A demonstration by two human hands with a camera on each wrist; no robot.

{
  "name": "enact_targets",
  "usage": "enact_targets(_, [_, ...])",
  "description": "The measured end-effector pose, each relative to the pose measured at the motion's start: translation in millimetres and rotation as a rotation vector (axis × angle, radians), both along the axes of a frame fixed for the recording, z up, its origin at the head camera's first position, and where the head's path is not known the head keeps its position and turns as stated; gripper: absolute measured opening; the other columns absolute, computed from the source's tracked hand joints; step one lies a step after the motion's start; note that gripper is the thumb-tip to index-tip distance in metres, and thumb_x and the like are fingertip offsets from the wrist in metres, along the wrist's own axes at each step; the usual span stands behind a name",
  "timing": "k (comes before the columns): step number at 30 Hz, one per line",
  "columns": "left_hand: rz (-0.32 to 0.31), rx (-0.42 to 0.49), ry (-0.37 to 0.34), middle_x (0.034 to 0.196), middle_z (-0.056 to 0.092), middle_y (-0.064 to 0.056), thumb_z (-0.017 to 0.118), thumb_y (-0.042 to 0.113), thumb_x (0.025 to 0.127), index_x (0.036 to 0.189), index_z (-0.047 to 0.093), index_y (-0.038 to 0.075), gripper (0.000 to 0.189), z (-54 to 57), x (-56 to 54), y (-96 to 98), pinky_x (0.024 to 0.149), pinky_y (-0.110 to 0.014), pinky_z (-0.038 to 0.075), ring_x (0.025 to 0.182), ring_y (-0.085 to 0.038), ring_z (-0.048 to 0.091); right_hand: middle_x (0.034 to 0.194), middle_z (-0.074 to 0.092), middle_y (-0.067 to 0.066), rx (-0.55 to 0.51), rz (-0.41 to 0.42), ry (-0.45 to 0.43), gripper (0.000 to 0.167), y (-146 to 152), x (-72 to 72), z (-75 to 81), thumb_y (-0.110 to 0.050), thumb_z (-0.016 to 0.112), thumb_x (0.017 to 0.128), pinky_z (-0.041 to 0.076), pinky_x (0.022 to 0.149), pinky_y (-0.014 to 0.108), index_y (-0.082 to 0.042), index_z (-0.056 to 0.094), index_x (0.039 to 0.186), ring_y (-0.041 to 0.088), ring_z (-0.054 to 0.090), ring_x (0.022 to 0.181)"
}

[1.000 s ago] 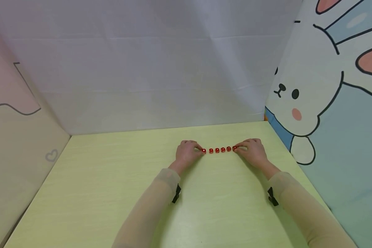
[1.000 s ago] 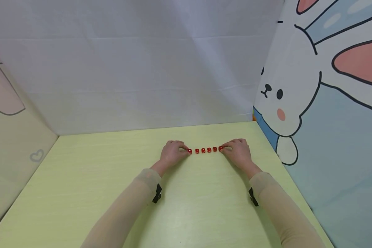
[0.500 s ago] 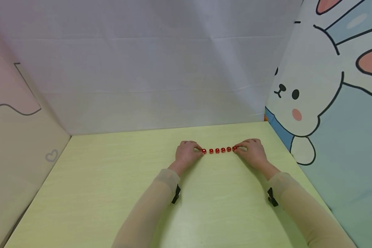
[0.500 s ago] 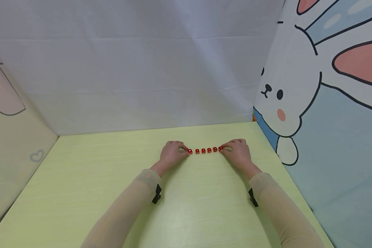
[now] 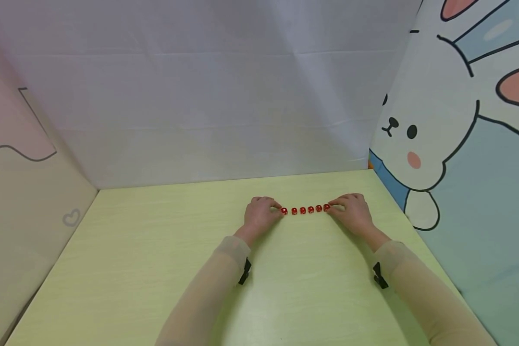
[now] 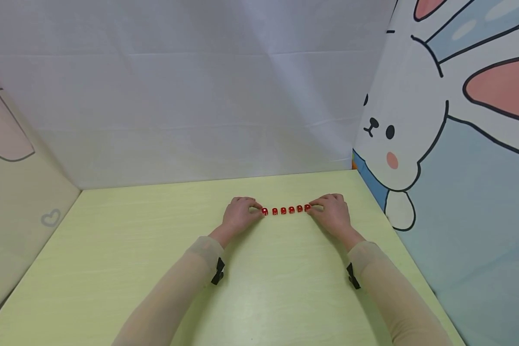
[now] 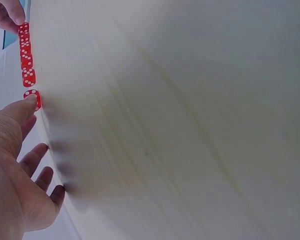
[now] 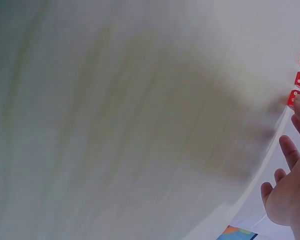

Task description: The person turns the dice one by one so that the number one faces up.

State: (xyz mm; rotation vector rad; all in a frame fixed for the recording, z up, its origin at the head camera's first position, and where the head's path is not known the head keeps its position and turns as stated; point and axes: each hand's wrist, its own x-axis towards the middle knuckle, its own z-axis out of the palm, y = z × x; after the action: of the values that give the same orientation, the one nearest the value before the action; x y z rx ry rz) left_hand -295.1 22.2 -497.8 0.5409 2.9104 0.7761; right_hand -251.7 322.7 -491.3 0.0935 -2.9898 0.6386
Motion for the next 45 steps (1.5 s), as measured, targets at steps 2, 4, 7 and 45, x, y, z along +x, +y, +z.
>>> enact_targets(2, [-0.001, -0.001, 0.005, 0.139, 0.063, 0.001, 0.072, 0.040, 0.096, 0.121, 0.077, 0.023, 0.030, 0.3, -0.3, -0.6, 0.109, -0.047, 0.043, 0.135, -0.031, 0.048, 0.131, 0.063, 0.021, -0.002, -0.001, 0.002, 0.038, 1, -0.3, 0.2, -0.034, 0.071, 0.098, 0.031, 0.107, 0.064, -0.007, 0.074, 0.125, 0.048, 0.037, 0.132])
enact_targets(4, [0.001, -0.004, 0.008, 0.139, 0.063, 0.001, 0.072, 0.041, 0.096, 0.123, 0.075, 0.024, 0.032, 0.4, -0.6, -1.6, 0.109, -0.047, 0.042, 0.135, -0.031, 0.047, 0.132, 0.063, 0.021, 0.004, 0.004, 0.008, 0.040, 2, -0.2, 0.5, -0.035, 0.070, 0.098, 0.031, 0.108, 0.064, -0.007, 0.073, 0.126, 0.048, 0.037, 0.131])
enact_targets(7, [0.005, 0.003, 0.017, 0.139, 0.063, 0.000, 0.073, 0.039, 0.096, 0.124, 0.075, 0.023, 0.033, 2.1, -0.4, -4.1, 0.109, -0.047, 0.042, 0.134, -0.031, 0.048, 0.133, 0.062, 0.021, 0.019, 0.006, 0.016, 0.042, 4, 0.4, 1.5, -0.036, 0.070, 0.098, 0.030, 0.109, 0.063, -0.006, 0.072, 0.128, 0.048, 0.038, 0.131])
enact_targets(45, [0.040, -0.248, 0.198, 0.169, 0.016, -0.016, 0.047, 0.066, 0.100, 0.164, 0.026, 0.017, 0.083, 60.3, 28.4, -176.4, 0.121, -0.064, -0.003, 0.154, -0.040, 0.011, 0.153, 0.038, 0.024, 0.250, 0.101, 0.173, 0.081, -25, 40.0, 54.5, -0.055, 0.063, 0.097, 0.010, 0.117, 0.071, -0.007, 0.038, 0.157, 0.049, 0.023, 0.145])
